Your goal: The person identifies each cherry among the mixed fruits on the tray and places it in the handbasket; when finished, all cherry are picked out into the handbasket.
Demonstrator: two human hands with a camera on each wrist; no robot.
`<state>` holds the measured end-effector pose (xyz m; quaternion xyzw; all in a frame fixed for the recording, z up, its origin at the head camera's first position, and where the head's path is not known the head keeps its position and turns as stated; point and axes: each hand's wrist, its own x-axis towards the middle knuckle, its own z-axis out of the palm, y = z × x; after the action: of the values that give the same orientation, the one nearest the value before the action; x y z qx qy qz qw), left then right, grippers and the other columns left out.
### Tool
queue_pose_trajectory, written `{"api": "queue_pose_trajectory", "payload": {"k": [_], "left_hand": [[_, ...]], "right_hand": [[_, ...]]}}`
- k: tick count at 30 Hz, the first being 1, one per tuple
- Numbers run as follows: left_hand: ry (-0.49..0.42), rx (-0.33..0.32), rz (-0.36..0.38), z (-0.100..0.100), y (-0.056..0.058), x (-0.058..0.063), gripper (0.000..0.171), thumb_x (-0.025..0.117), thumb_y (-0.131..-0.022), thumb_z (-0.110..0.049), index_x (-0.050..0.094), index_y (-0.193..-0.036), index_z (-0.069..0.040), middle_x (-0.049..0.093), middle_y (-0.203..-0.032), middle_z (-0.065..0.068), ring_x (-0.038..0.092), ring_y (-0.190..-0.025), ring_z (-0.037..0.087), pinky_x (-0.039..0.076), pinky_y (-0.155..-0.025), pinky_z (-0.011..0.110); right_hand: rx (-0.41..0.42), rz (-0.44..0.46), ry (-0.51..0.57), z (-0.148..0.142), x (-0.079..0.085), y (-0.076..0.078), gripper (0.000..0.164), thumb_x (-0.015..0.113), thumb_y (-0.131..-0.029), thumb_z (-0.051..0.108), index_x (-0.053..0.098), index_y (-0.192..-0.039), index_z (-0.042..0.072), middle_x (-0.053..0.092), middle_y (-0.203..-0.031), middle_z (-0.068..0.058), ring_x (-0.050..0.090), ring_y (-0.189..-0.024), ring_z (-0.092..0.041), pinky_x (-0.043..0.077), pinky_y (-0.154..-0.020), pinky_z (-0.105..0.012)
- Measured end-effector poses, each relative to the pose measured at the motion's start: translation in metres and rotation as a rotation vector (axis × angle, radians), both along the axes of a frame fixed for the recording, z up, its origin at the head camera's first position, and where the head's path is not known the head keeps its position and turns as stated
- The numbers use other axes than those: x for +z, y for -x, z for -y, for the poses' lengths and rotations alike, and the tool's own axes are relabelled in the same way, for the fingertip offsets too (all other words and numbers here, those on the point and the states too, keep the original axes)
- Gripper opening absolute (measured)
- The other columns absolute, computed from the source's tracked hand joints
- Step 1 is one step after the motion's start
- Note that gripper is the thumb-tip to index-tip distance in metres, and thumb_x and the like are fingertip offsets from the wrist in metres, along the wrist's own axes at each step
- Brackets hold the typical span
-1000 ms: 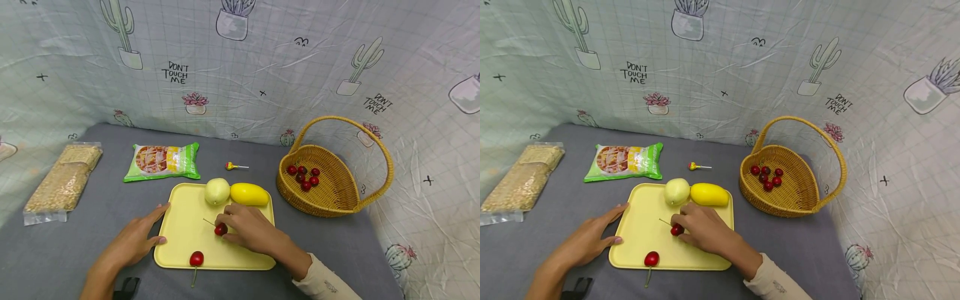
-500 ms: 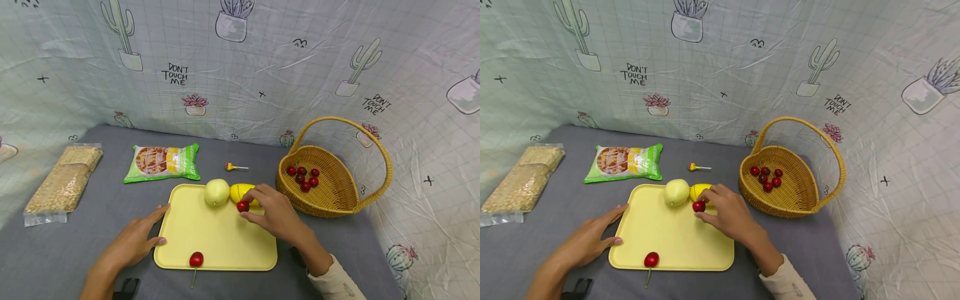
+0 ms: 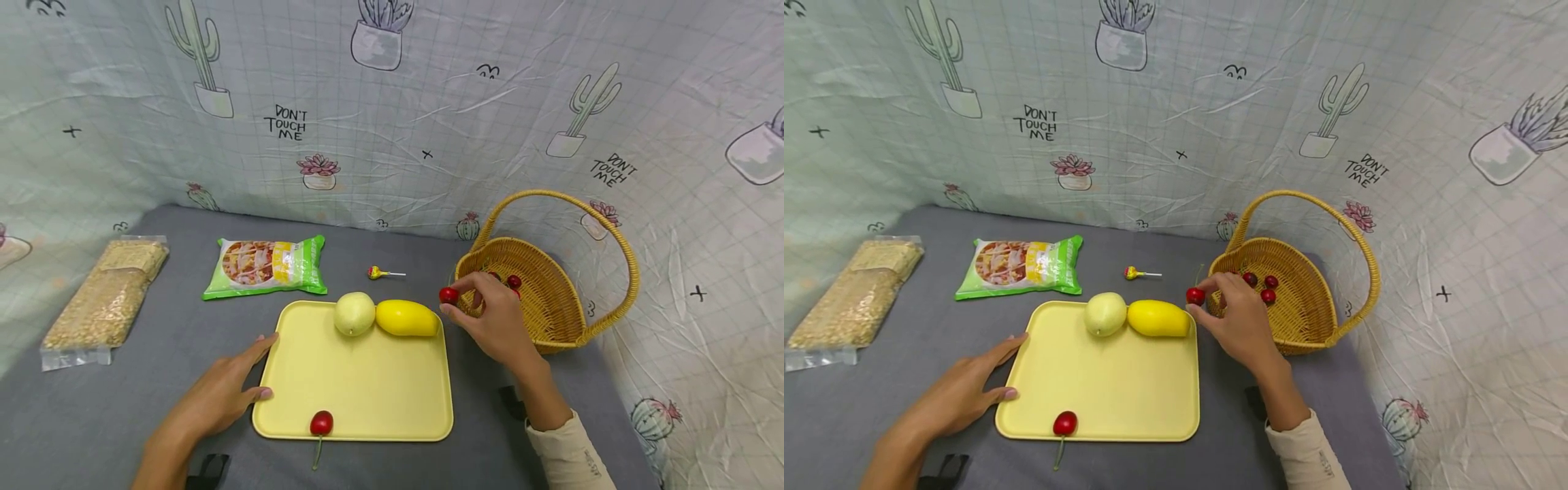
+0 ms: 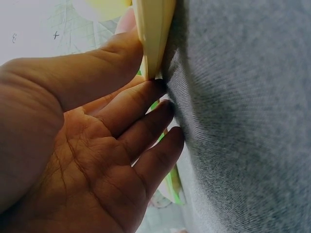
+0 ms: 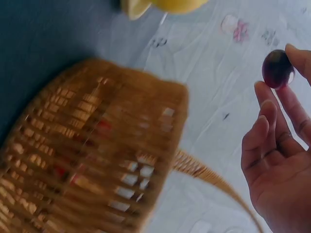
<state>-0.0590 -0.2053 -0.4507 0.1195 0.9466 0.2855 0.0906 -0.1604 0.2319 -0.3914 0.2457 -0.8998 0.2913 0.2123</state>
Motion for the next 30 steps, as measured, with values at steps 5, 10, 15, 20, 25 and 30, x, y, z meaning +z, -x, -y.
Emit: {"api": "queue_pose_trajectory", "payload": {"k": [5,10,15,20,25,30], "left_hand": [[-0.005,0.002,0.011,-0.001,0.000,0.000,0.090,0.086,-0.089,-0.020,0.038,-0.164,-0.008,0.044,-0.160,0.036,0.058,-0.132,0.057,0.052,-0.101,0.069],[0.003,0.005,0.017,-0.001,0.001,-0.001,0.090,0.086,-0.089,-0.020,0.038,-0.164,-0.008,0.044,-0.160,0.036,0.058,-0.132,0.058,0.052,-0.101,0.070],[0.006,0.005,0.019,-0.001,0.001,-0.001,0.090,0.086,-0.089,-0.021,0.038,-0.164,-0.009,0.043,-0.160,0.036,0.058,-0.132,0.058,0.052,-0.100,0.070],[0.003,0.000,0.018,0.000,0.001,-0.001,0.090,0.086,-0.089,-0.020,0.038,-0.164,-0.008,0.044,-0.159,0.036,0.058,-0.132,0.057,0.052,-0.101,0.069],[0.006,0.000,0.016,-0.001,0.001,-0.001,0.090,0.086,-0.089,-0.020,0.039,-0.164,-0.008,0.044,-0.159,0.037,0.058,-0.133,0.057,0.052,-0.101,0.069],[0.007,0.000,0.023,-0.001,0.002,0.000,0.090,0.086,-0.089,-0.021,0.038,-0.164,-0.008,0.044,-0.159,0.037,0.058,-0.133,0.057,0.052,-0.101,0.069]], "right_hand": [[-0.059,-0.004,0.083,-0.020,-0.004,0.009,0.033,0.094,-0.083,0.019,0.073,-0.108,0.012,0.073,-0.096,-0.001,0.052,-0.069,-0.016,0.042,-0.063,-0.018],[-0.139,-0.016,0.132,-0.038,-0.008,0.018,0.032,0.094,-0.083,0.017,0.074,-0.108,0.010,0.073,-0.093,-0.005,0.053,-0.066,-0.016,0.040,-0.060,-0.013],[-0.251,-0.005,0.140,-0.055,-0.014,0.024,0.031,0.093,-0.085,0.022,0.075,-0.109,0.011,0.071,-0.089,-0.004,0.052,-0.065,-0.013,0.040,-0.059,-0.014],[-0.354,0.041,0.139,-0.074,-0.020,0.030,0.032,0.090,-0.089,0.027,0.074,-0.112,0.011,0.075,-0.098,-0.009,0.053,-0.069,-0.016,0.040,-0.060,-0.018],[-0.422,0.071,0.129,-0.092,-0.024,0.037,0.031,0.086,-0.092,0.028,0.074,-0.115,0.011,0.078,-0.105,-0.012,0.055,-0.069,-0.019,0.041,-0.060,-0.022],[-0.497,0.130,0.101,-0.103,-0.024,0.042,0.031,0.084,-0.094,0.028,0.073,-0.118,0.010,0.078,-0.113,-0.015,0.061,-0.073,-0.025,0.045,-0.064,-0.027]]}}
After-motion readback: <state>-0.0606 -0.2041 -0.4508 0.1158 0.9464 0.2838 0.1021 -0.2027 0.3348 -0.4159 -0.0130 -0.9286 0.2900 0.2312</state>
